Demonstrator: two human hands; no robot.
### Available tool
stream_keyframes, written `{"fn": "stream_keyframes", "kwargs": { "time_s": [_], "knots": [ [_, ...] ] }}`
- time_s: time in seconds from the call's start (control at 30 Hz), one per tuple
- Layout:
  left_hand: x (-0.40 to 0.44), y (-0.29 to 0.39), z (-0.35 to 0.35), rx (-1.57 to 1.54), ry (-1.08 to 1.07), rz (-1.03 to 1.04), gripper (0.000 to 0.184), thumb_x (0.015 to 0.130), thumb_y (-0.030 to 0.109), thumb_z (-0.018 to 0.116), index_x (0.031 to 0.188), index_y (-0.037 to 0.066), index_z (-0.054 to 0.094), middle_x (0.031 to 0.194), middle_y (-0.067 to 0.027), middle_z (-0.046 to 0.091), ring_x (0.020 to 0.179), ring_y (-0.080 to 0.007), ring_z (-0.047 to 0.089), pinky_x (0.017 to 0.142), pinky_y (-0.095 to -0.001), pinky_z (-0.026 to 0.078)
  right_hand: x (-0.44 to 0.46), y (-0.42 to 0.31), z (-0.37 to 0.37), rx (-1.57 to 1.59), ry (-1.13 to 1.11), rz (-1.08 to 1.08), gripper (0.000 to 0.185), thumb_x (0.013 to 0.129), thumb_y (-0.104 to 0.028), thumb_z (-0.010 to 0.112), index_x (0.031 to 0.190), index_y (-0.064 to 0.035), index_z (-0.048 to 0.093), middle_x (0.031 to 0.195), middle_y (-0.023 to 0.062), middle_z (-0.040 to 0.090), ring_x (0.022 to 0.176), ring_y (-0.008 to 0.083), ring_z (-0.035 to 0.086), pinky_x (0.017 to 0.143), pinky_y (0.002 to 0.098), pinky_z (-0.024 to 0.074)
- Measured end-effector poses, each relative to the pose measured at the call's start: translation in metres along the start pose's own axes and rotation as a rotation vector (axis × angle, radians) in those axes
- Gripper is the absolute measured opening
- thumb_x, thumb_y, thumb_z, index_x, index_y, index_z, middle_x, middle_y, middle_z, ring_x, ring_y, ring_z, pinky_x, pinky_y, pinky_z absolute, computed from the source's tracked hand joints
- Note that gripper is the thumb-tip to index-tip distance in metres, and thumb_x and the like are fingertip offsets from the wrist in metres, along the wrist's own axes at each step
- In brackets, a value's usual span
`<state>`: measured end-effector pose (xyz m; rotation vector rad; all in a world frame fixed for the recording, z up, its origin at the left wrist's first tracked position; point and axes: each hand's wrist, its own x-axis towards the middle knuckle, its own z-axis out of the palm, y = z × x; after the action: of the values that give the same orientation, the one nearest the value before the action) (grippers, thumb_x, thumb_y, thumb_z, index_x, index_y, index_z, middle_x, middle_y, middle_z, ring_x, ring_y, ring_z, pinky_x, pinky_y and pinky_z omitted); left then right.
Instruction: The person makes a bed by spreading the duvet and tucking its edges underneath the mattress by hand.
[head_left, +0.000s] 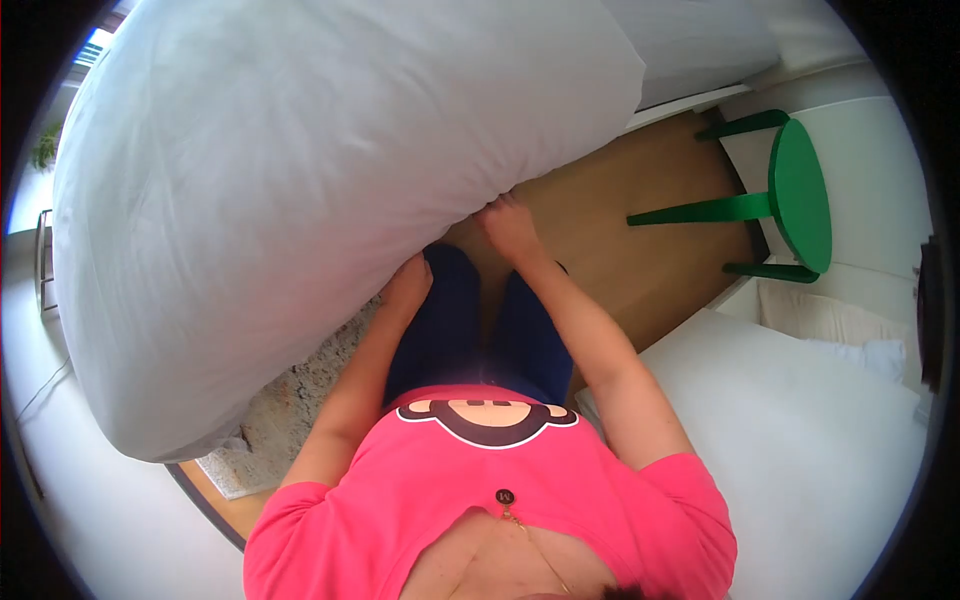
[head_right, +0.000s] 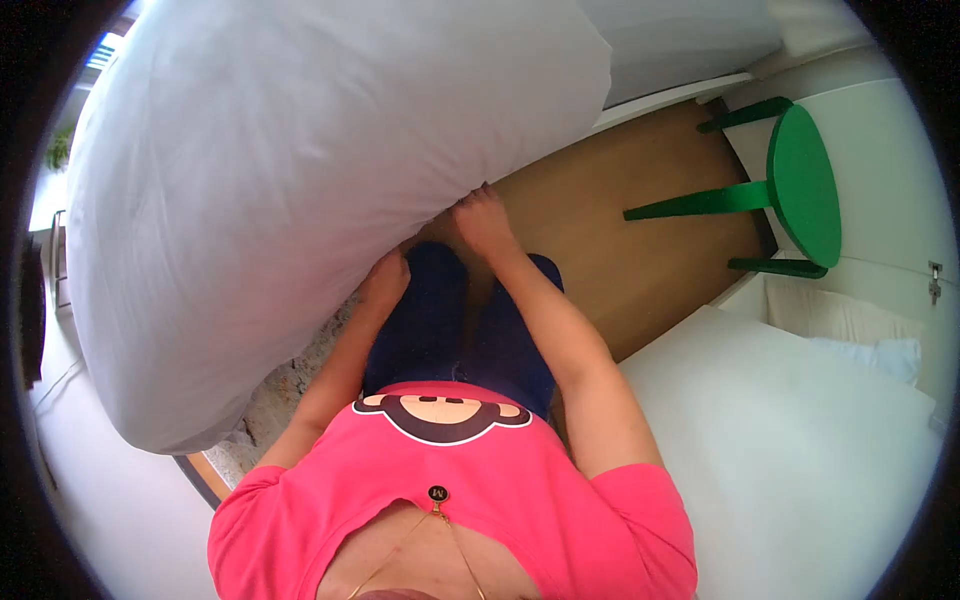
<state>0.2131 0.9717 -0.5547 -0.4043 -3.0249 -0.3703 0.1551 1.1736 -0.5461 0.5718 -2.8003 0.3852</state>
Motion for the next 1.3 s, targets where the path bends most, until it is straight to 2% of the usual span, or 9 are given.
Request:
{"fn": "stream_keyframes", "kwargs": {
  "time_s": [0.03,0.17,0.43,0.67,0.73,0.87,1.07,1.17,1.3],
  "knots": [
    [-0.004,0.012,-0.015,0.000,-0.050,0.014,0.044,0.073,0.009,0.056,0.116,-0.001,0.051,0.111,-0.0220,0.055,0.107,-0.0394,0.050,0.095,-0.0457,0.037,-0.008,-0.002,0.000,0.002,0.178,-0.013,0.013,0.071,-0.015,0.058,0.073,-0.0069,0.067,0.073,0.0113,0.063,0.078,0.0289,0.059,0.074,0.0384,0.0456],
    [-0.023,0.055,-0.023,-0.108,-0.125,0.303,0.050,0.073,0.011,0.059,0.120,0.001,0.049,0.124,-0.0231,0.044,0.117,-0.0389,0.041,0.098,-0.0480,0.033,-0.010,-0.013,0.001,0.021,-0.005,0.124,0.010,0.069,-0.013,0.059,0.070,-0.0059,0.066,0.076,0.0117,0.062,0.082,0.0289,0.057,0.077,0.0395,0.0454],
    [0.009,0.043,0.006,-0.071,-0.094,0.039,0.056,0.071,0.009,0.061,0.125,0.001,0.045,0.127,-0.0234,0.042,0.120,-0.0387,0.038,0.099,-0.0486,0.032,-0.013,-0.007,-0.005,0.004,0.072,-0.113,0.013,0.067,-0.015,0.061,0.076,-0.0080,0.066,0.080,0.0090,0.063,0.082,0.0263,0.059,0.091,0.0393,0.0402],
    [0.059,0.037,0.010,-0.342,0.027,-0.045,0.045,0.077,0.006,0.053,0.121,-0.002,0.048,0.122,-0.0267,0.048,0.116,-0.0408,0.043,0.100,-0.0472,0.030,0.018,-0.010,0.012,-0.049,-0.421,0.104,0.015,0.066,-0.016,0.061,0.077,-0.0086,0.067,0.083,0.0087,0.065,0.079,0.0251,0.061,0.083,0.0374,0.0428],
    [0.076,0.033,0.008,-0.447,-0.198,-0.166,0.043,0.078,0.004,0.051,0.121,-0.002,0.047,0.124,-0.0258,0.047,0.117,-0.0416,0.042,0.101,-0.0473,0.029,0.036,-0.019,0.011,-0.035,-0.654,0.271,0.017,0.067,-0.017,0.064,0.082,-0.0102,0.068,0.087,0.0086,0.065,0.087,0.0234,0.061,0.086,0.0344,0.0409],
    [0.059,0.032,-0.005,-0.177,0.033,0.014,0.041,0.081,0.003,0.047,0.122,-0.002,0.047,0.125,-0.0244,0.046,0.118,-0.0411,0.041,0.101,-0.0466,0.030,0.029,-0.015,-0.001,-0.005,-0.472,0.129,0.019,0.069,-0.015,0.062,0.085,-0.0075,0.067,0.091,0.0110,0.064,0.092,0.0251,0.059,0.082,0.0389,0.0435],
    [-0.003,0.035,-0.032,-0.258,-0.158,0.099,0.047,0.077,0.005,0.051,0.123,-0.001,0.045,0.121,-0.0268,0.047,0.115,-0.0426,0.042,0.099,-0.0486,0.031,-0.020,-0.048,-0.012,0.106,-0.313,-0.013,0.029,0.069,-0.010,0.059,0.098,-0.0062,0.064,0.097,0.0126,0.059,0.101,0.0286,0.053,0.087,0.0437,0.0420],
    [-0.068,0.022,-0.053,-0.478,-0.202,-0.041,0.051,0.075,0.008,0.054,0.124,0.000,0.044,0.117,-0.0266,0.048,0.113,-0.0424,0.042,0.098,-0.0487,0.033,-0.024,-0.083,-0.025,0.284,-0.357,-0.201,0.035,0.070,-0.008,0.058,0.105,-0.0061,0.061,0.099,0.0130,0.058,0.106,0.0289,0.050,0.091,0.0434,0.0406],
    [-0.109,-0.041,-0.046,-0.214,-0.139,-0.339,0.051,0.076,0.013,0.055,0.124,0.001,0.043,0.119,-0.0240,0.047,0.113,-0.0411,0.042,0.097,-0.0497,0.034,-0.027,-0.101,0.006,0.215,-0.266,-0.415,0.041,0.071,-0.009,0.057,0.112,-0.0071,0.057,0.110,0.0131,0.056,0.113,0.0287,0.047,0.093,0.0452,0.0391]
  ]
}}
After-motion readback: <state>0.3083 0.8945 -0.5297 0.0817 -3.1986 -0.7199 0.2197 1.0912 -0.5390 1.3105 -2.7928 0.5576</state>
